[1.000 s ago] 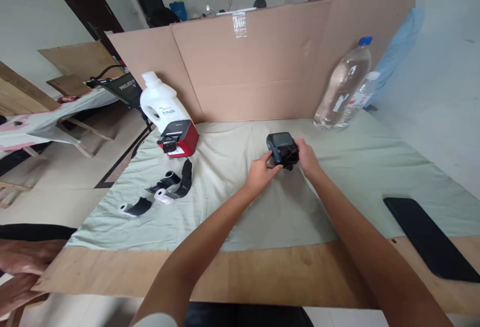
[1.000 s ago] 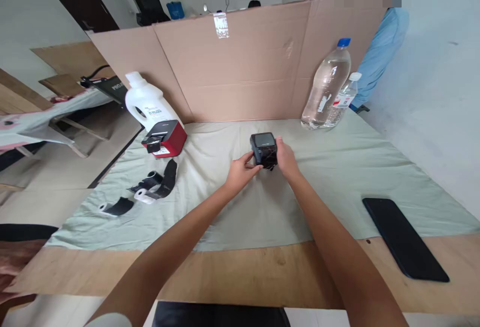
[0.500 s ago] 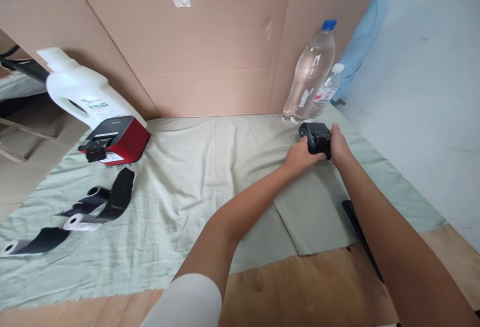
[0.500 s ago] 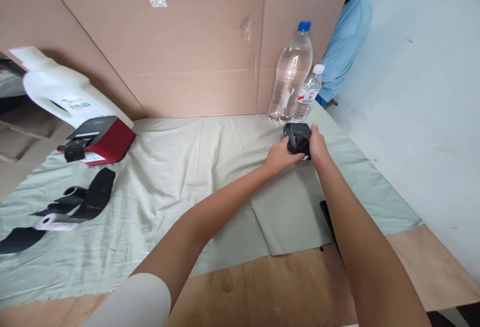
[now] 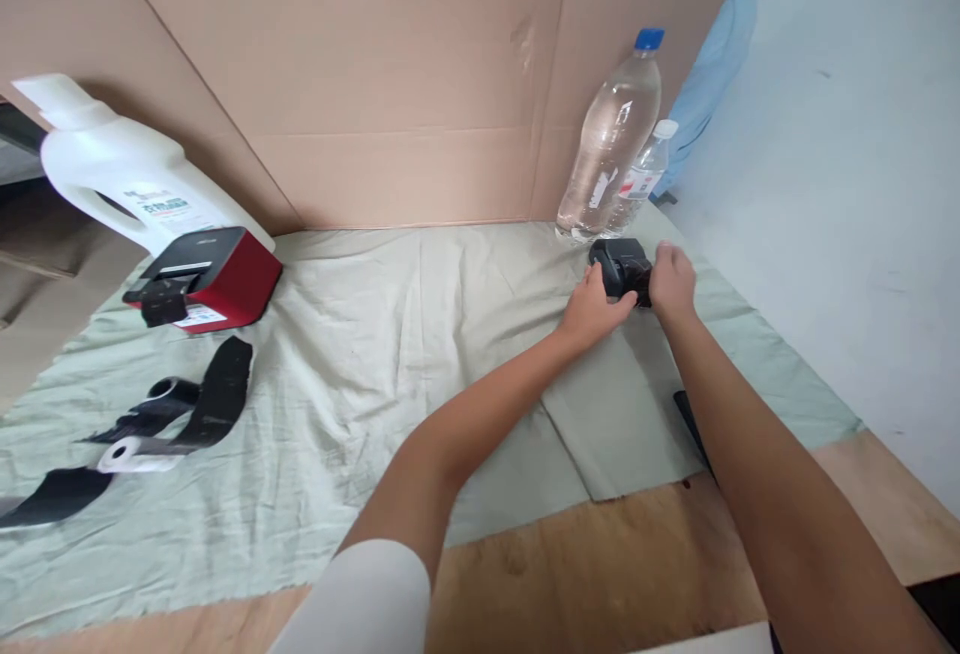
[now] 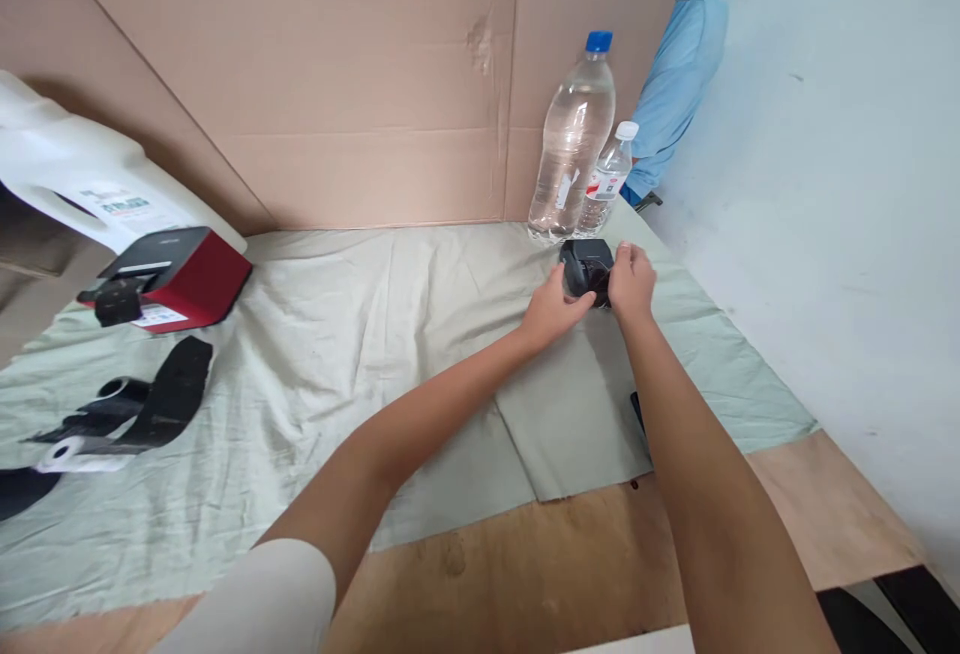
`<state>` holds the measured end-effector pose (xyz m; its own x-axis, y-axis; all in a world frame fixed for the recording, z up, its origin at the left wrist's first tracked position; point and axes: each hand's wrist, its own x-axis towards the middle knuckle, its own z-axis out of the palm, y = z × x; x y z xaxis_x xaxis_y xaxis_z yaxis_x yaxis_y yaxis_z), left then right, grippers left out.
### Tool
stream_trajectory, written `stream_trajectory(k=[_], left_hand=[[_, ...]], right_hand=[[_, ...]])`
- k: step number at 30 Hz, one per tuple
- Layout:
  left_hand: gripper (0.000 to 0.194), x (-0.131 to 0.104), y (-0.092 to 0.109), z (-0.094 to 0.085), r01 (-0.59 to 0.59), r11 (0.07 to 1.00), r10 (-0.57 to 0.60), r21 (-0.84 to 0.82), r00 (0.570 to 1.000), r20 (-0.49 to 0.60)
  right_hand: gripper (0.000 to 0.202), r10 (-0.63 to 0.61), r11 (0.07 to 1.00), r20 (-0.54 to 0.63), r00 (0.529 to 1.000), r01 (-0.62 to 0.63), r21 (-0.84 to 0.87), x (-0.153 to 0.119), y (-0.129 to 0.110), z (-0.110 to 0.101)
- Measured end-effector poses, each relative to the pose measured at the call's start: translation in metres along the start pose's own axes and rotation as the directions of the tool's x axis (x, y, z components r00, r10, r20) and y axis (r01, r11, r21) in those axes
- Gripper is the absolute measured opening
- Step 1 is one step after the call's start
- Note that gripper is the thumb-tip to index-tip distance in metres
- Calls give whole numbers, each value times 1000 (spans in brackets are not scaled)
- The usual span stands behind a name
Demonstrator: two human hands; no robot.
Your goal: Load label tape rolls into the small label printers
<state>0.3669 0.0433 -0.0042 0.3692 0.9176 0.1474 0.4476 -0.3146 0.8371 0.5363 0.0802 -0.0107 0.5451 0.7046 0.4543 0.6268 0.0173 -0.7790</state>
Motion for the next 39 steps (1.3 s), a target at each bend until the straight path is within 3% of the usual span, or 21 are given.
stream_trajectory(k=[2,3,6,7,9,12,15,19,25,39], left_hand=[[52,-42,-5,-27,-133,982,123,136,989,81],[48,-69,-11,-42,-232,947,198,223,966,164],[57,-159,-36,-87,-466,787,314,404,867,387],[63,-187,-46,-100,-492,752,312,439,852,421],[74,-231,-61,-118,-470,729,258,497,862,437],[82,-266,-71,-129,-389,744,151,544,890,430],[81,-275,-68,-131,-377,746,113,548,884,454],[79,-281,-62,-130,-380,734,125,563,890,438],[77,-286,-60,-129,-362,733,114,576,900,420],[76,-289,-55,-132,-354,748,99,561,896,434]], right_hand=[[52,-102,990,-103,989,91,-104,-26,-17,-21],[48,-171,979,-100,980,158,-129,-44,-26,-33],[33,-328,931,85,941,337,-140,-111,-47,-64],[28,-357,916,155,921,377,-135,-136,-52,-72],[23,-399,889,275,875,443,-120,-183,-62,-80],[28,-424,837,443,790,529,-144,-241,-77,-76],[48,-358,776,615,703,590,-222,-276,-88,-65],[58,-244,698,755,608,651,-299,-295,-92,-58],[61,-250,613,752,610,701,-365,-303,-85,-62],[61,-242,623,738,630,684,-379,-310,-92,-67]])
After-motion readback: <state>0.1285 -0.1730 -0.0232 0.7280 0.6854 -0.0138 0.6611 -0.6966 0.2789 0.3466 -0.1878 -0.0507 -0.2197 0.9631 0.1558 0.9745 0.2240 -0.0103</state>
